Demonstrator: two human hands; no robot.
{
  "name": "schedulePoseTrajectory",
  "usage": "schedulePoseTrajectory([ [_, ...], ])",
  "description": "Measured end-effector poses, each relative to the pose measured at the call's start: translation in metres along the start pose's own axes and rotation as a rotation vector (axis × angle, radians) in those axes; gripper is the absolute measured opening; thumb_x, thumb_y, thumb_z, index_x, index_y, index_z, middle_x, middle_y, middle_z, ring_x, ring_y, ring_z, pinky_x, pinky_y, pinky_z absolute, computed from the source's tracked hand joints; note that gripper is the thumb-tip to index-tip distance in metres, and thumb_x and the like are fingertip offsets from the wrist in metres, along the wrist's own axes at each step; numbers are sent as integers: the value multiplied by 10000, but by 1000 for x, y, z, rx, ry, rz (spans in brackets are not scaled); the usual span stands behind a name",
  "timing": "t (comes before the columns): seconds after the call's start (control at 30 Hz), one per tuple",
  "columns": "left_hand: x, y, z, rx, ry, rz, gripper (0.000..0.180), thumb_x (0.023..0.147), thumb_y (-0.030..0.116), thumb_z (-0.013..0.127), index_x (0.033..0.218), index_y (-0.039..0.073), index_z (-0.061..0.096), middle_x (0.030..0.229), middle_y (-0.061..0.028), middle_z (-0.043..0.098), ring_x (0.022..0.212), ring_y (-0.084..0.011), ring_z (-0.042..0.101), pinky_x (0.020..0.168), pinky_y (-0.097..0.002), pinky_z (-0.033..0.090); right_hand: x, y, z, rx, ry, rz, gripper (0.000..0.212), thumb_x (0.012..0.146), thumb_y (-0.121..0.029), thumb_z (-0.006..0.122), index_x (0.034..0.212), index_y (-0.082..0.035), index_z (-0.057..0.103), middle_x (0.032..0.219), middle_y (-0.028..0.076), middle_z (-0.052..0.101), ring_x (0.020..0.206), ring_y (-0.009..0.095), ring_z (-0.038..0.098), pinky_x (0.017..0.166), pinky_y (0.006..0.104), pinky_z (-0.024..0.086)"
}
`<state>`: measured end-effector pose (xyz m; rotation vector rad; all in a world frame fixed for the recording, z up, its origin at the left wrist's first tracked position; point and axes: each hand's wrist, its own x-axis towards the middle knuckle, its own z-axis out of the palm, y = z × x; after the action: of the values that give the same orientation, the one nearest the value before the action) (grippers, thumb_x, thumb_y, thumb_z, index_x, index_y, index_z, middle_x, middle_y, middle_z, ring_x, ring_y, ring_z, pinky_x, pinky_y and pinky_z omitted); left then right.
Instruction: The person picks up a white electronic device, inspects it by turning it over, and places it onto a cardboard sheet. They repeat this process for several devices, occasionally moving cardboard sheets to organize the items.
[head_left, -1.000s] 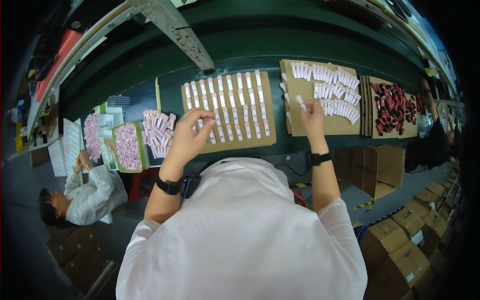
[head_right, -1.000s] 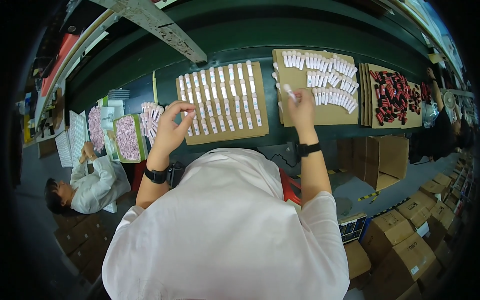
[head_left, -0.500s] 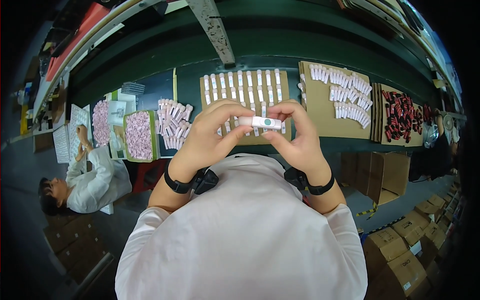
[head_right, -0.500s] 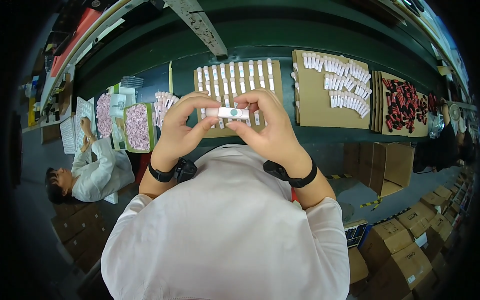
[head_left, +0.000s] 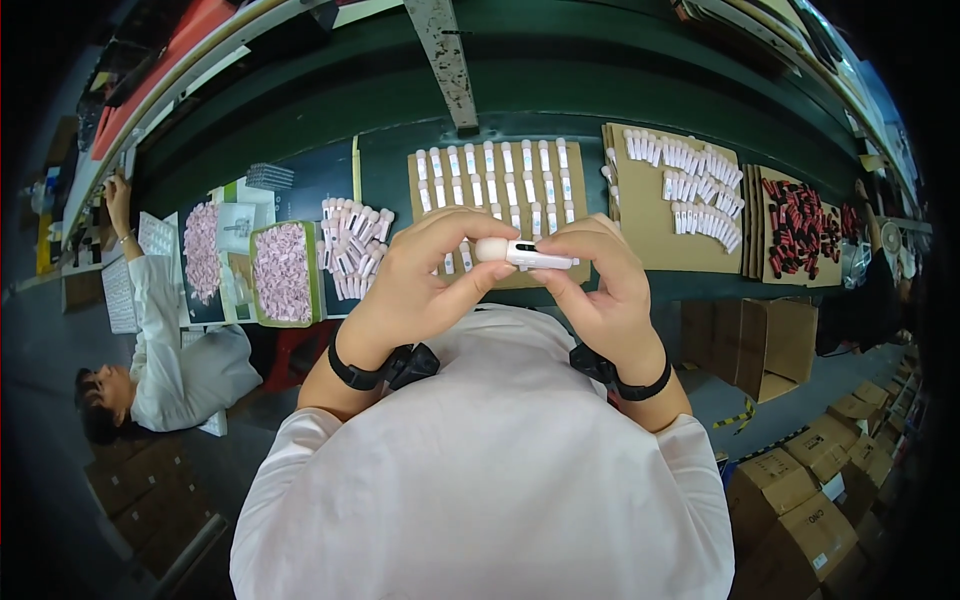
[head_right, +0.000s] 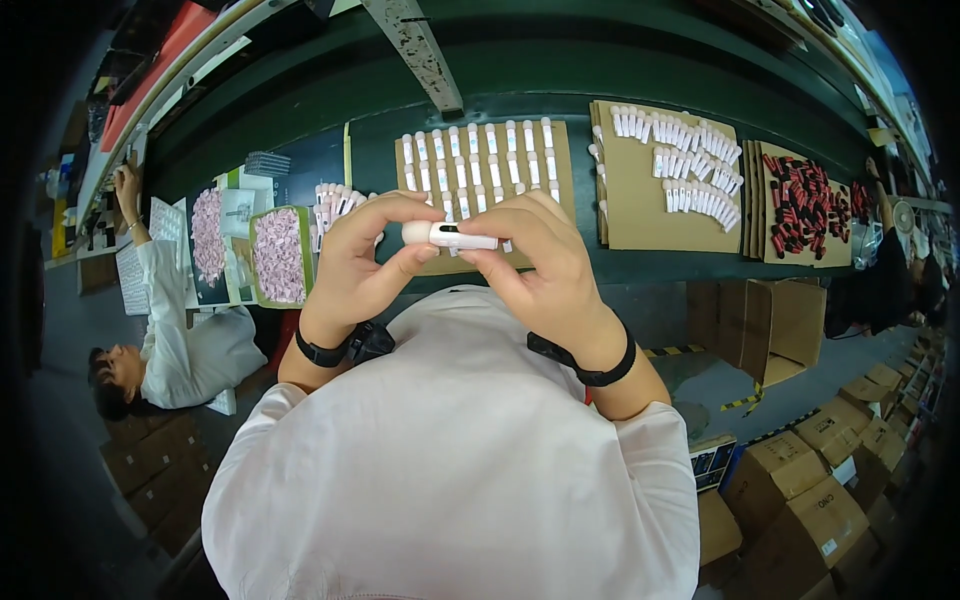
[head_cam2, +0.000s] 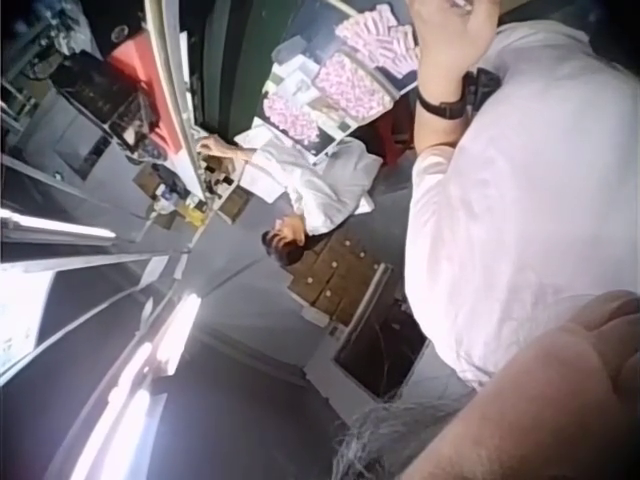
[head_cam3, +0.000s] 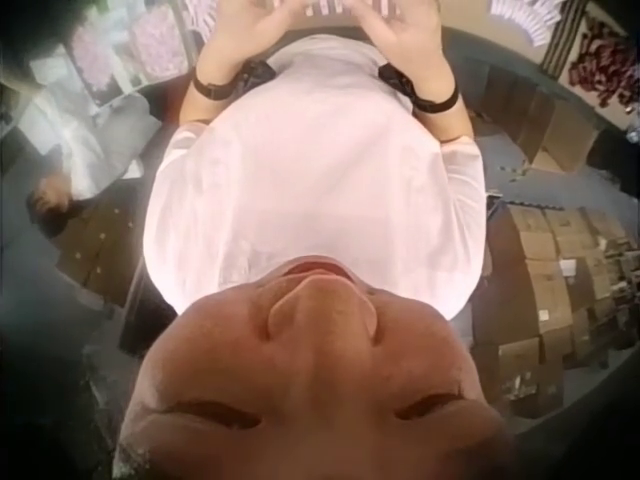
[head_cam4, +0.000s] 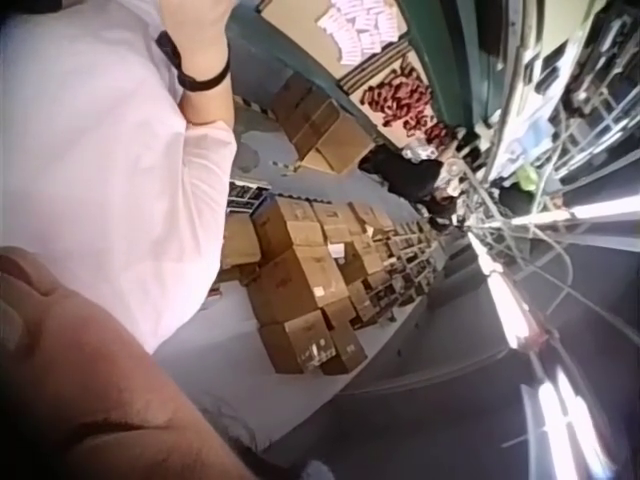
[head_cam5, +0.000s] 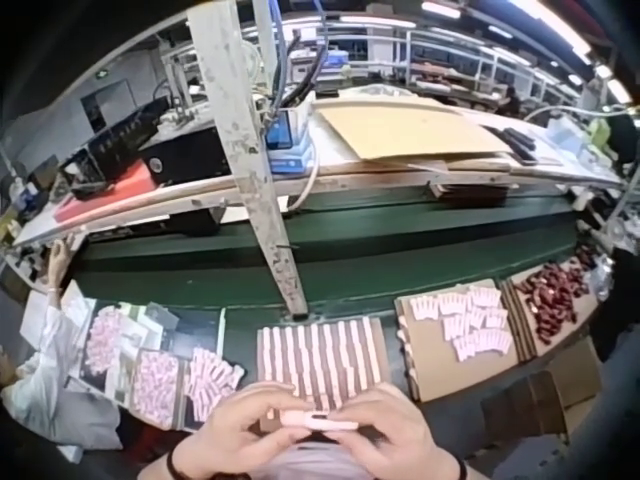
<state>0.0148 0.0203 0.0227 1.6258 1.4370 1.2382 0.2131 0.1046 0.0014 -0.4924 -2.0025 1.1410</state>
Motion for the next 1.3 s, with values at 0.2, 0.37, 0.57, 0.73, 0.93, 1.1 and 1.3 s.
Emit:
schedulePoseTrajectory([
  [0.2, 2, -2, -5, -34, -23, 144, 297, 763, 50, 752, 1032, -5, 640, 987, -112, 670, 949, -233, 623, 1036, -452, 405, 3, -6, 2, 27, 49, -36, 283, 751, 6, 741, 1010, 26, 627, 919, 107, 648, 828, 208, 570, 742, 303, 436],
  [0.37, 7, -3, -4, 3, 4, 218, 290, 727, 30, 752, 1001, 22, 659, 938, -110, 668, 899, -280, 631, 978, -434, 454, 5, -9, 3, -4, 55, -77, 265, 746, 9, 740, 990, 23, 638, 894, 108, 653, 811, 214, 570, 734, 305, 435],
  [0.57, 9, -6, -6, 20, -8, 265, 276, 726, 22, 745, 988, 24, 659, 934, -104, 666, 887, -286, 623, 973, -436, 454, 7, -10, 3, -29, 53, -90, 248, 739, 10, 742, 966, 21, 643, 880, 117, 655, 806, 224, 573, 733, 309, 434],
  [0.73, 12, -6, -8, -12, -17, 255, 255, 739, 39, 748, 979, 25, 663, 923, -105, 663, 880, -279, 622, 955, -423, 457, 8, -10, 4, -24, 69, -101, 248, 735, 12, 743, 962, 18, 643, 888, 121, 654, 807, 229, 576, 735, 312, 435],
  [0.93, 9, -6, -11, -75, 8, 98, 238, 757, 85, 761, 965, 26, 663, 894, -99, 667, 867, -265, 625, 958, -414, 450, 10, -7, 4, -42, 92, -134, 254, 729, 20, 741, 965, 15, 645, 895, 126, 651, 812, 233, 578, 735, 315, 434],
  [1.1, 9, -12, -11, -41, -12, 197, 240, 770, 136, 773, 949, 24, 659, 864, -102, 670, 855, -259, 626, 959, -417, 451, 11, -9, 3, -59, 110, -132, 261, 720, 26, 743, 964, 14, 651, 894, 126, 653, 805, 235, 580, 735, 318, 435],
  [1.3, 8, -9, -12, -27, -20, 225, 235, 784, 147, 769, 944, 21, 651, 871, -104, 663, 838, -245, 623, 905, -385, 470, 9, -9, 1, -109, 95, -203, 268, 712, 24, 752, 963, 9, 659, 880, 113, 659, 794, 233, 585, 720, 321, 443],
])
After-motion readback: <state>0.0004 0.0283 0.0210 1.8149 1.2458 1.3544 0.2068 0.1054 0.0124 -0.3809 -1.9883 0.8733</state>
